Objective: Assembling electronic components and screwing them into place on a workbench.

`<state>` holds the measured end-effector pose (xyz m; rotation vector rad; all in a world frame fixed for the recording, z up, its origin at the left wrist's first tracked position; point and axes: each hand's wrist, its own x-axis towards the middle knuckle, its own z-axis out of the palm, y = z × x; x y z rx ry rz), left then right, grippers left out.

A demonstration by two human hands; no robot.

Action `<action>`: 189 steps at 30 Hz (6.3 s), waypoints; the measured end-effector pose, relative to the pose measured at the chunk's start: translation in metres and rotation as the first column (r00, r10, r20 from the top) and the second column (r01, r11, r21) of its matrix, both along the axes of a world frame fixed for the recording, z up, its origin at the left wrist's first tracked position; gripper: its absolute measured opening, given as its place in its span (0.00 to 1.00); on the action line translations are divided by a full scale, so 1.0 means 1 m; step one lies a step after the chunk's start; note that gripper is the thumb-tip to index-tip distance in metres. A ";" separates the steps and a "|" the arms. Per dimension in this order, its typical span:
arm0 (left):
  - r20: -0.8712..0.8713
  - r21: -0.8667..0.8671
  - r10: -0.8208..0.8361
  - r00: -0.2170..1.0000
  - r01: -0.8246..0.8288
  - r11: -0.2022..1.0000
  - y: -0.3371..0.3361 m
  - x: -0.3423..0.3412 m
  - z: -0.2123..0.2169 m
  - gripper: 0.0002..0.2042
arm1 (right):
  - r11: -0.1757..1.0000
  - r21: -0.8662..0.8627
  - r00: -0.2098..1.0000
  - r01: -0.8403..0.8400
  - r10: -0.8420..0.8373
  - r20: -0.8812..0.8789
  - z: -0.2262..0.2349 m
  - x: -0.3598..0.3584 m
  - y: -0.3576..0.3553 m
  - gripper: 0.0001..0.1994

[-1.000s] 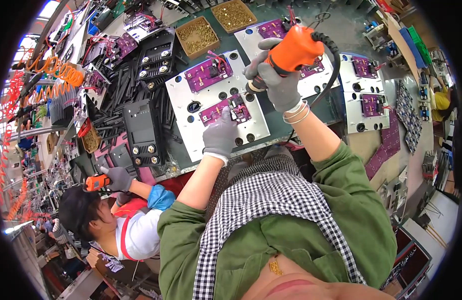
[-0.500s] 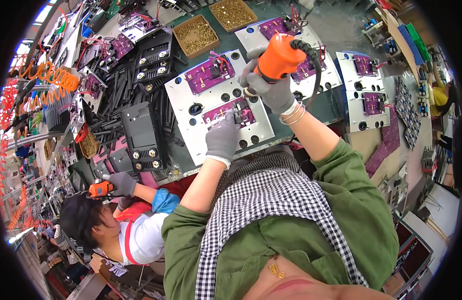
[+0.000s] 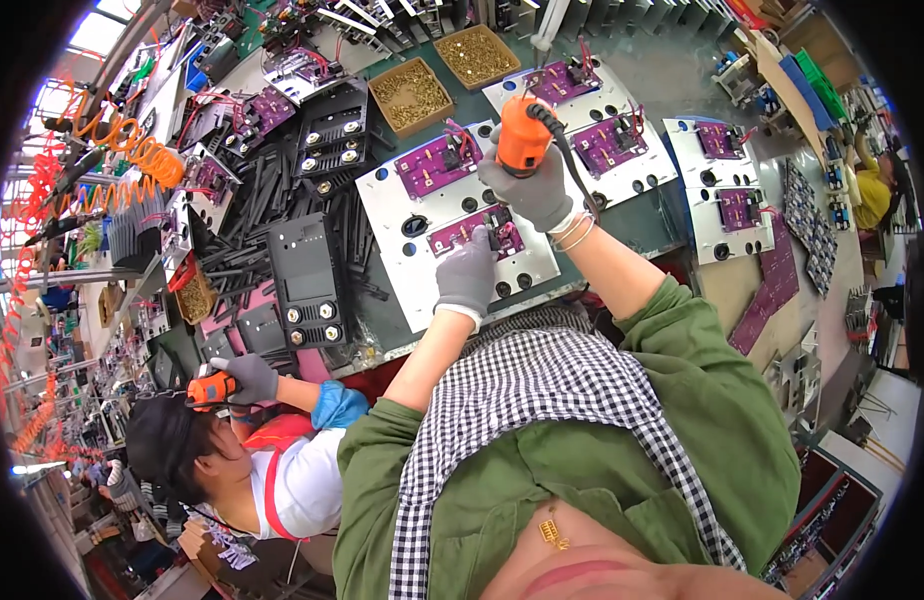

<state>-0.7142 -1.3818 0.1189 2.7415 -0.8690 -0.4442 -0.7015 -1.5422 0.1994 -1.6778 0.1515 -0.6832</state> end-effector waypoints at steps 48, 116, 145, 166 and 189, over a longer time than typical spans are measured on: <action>-0.715 -0.176 -0.664 0.219 -0.975 -0.133 0.091 0.007 0.056 0.16 | 0.733 0.178 0.684 -0.656 0.477 0.553 0.099 -0.013 0.073 0.27; 0.117 -0.071 0.063 0.991 -0.055 0.996 0.093 0.006 -0.019 0.09 | 0.897 0.056 0.897 -0.438 0.440 -0.027 -0.003 0.027 0.096 0.25; -0.147 -0.220 0.233 0.961 -0.262 0.940 0.101 0.014 -0.015 0.08 | 0.872 -0.248 0.903 -0.423 0.429 -0.034 -0.019 0.030 0.100 0.21; -0.810 -0.075 -0.578 0.101 -0.995 -0.068 0.116 0.024 0.015 0.17 | 0.722 0.359 0.791 -0.591 0.433 0.432 0.074 0.008 0.104 0.23; -0.799 -0.458 -0.390 0.459 -0.883 -0.102 0.106 -0.001 0.024 0.23 | 0.777 0.458 0.885 -0.432 0.268 0.381 0.086 -0.023 0.106 0.20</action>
